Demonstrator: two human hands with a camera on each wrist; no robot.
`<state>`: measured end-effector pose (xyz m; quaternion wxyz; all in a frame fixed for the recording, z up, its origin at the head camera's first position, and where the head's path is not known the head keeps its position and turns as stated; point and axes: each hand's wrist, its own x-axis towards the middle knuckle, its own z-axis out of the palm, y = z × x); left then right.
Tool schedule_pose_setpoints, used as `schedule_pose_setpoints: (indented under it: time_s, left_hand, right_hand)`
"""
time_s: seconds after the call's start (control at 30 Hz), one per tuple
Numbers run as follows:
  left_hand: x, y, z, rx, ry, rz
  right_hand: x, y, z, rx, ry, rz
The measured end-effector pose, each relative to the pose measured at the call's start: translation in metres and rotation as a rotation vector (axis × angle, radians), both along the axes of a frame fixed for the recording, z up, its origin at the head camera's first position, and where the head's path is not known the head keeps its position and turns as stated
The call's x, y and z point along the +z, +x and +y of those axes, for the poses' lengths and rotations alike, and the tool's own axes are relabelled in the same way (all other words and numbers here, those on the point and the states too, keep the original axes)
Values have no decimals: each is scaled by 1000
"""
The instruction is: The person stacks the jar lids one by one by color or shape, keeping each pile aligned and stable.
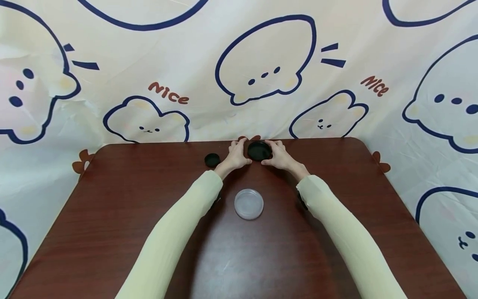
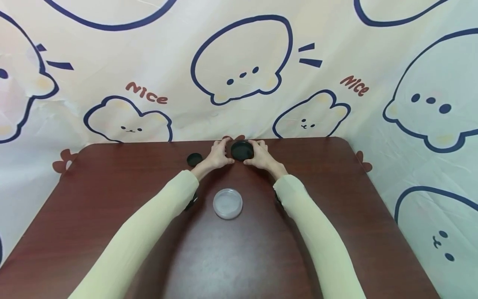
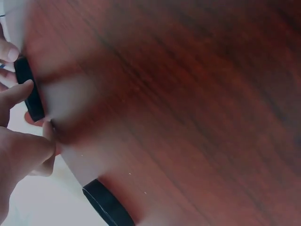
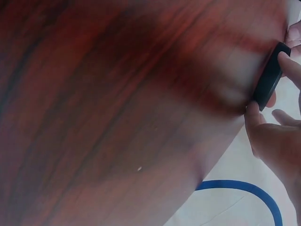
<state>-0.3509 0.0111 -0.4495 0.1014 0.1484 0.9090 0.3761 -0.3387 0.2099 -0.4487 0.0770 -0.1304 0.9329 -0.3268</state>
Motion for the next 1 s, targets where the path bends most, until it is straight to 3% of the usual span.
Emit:
schedule_pose_setpoints:
  time_s: [0.3,0.77,1.0]
  left_hand:
    - [10,-5,1,-17,-68,-3]
    - [8,3,2,-32,-135,-9]
    - [10,9,-7,-47,-102,-6]
  right_hand:
    - [1,-2,-14,-37,-5,-7]
    - [-1,7,-19,-51,-94,-68]
    - [0,11,-22,-41,-124,-60]
